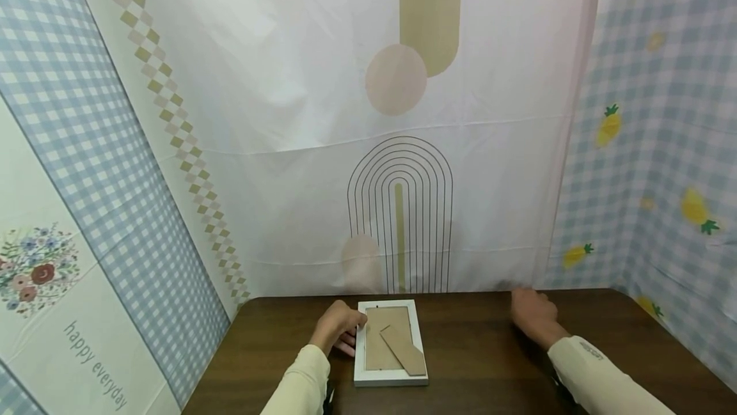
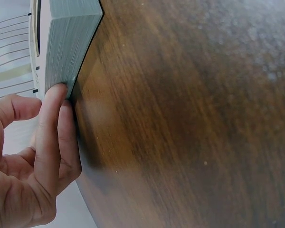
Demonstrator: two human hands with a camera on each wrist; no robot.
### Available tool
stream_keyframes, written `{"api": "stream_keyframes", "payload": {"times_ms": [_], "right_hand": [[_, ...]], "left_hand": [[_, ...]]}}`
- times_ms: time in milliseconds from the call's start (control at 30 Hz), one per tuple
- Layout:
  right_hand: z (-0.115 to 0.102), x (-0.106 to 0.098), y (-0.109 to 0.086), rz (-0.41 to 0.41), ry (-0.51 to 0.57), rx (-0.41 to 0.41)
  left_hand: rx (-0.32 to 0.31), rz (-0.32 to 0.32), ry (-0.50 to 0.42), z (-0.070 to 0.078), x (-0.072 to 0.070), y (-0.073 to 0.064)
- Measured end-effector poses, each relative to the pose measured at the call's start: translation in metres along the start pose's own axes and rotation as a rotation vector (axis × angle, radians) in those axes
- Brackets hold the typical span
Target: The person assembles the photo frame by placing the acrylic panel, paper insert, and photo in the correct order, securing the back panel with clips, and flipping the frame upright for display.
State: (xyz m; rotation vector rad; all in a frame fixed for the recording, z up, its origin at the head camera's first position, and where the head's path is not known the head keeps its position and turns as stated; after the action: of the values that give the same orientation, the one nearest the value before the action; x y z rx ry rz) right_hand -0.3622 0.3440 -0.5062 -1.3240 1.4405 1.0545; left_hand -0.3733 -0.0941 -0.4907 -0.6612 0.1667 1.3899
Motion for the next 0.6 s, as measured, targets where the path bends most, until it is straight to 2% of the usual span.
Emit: {"api": "stream_keyframes", "payload": {"times_ms": [167, 200, 300, 400, 433, 600], "right_hand": [[0.002, -0.005, -0.001, -0.009, -0.026, -0.031], [0.002, -0.005, -0.001, -0.011, -0.036, -0.043], [0.0, -0.008, -0.001, -0.006, -0.086, -0.092], [-0.002, -0.008, 0.002, 0.03, -0.153, -0.162], [-0.003, -0.008, 0.003, 0.049, -0.175, -0.182], [-0.004, -0.004, 0.005, 0.138, -0.265, -0.249]], "left_hand": [[-0.005, 0.004, 0.005, 0.0, -0.001, 0.002], [-0.009, 0.002, -0.001, -0.006, 0.0, 0.014], [-0.019, 0.003, -0.003, -0.005, -0.001, 0.016], [-0.011, 0.005, 0.001, -0.004, -0.002, 0.015], [-0.009, 0.009, 0.007, 0.003, -0.003, 0.004], [-0.001, 0.006, 0.006, 0.004, -0.003, 0.005]]}}
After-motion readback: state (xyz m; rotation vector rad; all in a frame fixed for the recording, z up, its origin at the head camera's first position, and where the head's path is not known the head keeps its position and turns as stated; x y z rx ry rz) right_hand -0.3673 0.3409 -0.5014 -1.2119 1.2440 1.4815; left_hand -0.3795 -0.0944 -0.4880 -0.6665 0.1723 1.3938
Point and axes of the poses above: each hand's wrist, its own y-axis towards the middle knuckle, its own x-axis out of the palm, z = x × y, the point moved 2 cm from there along y, towards the middle knuckle, and after that the axes turned 4 degrees about -z, right-handed, at the moved point
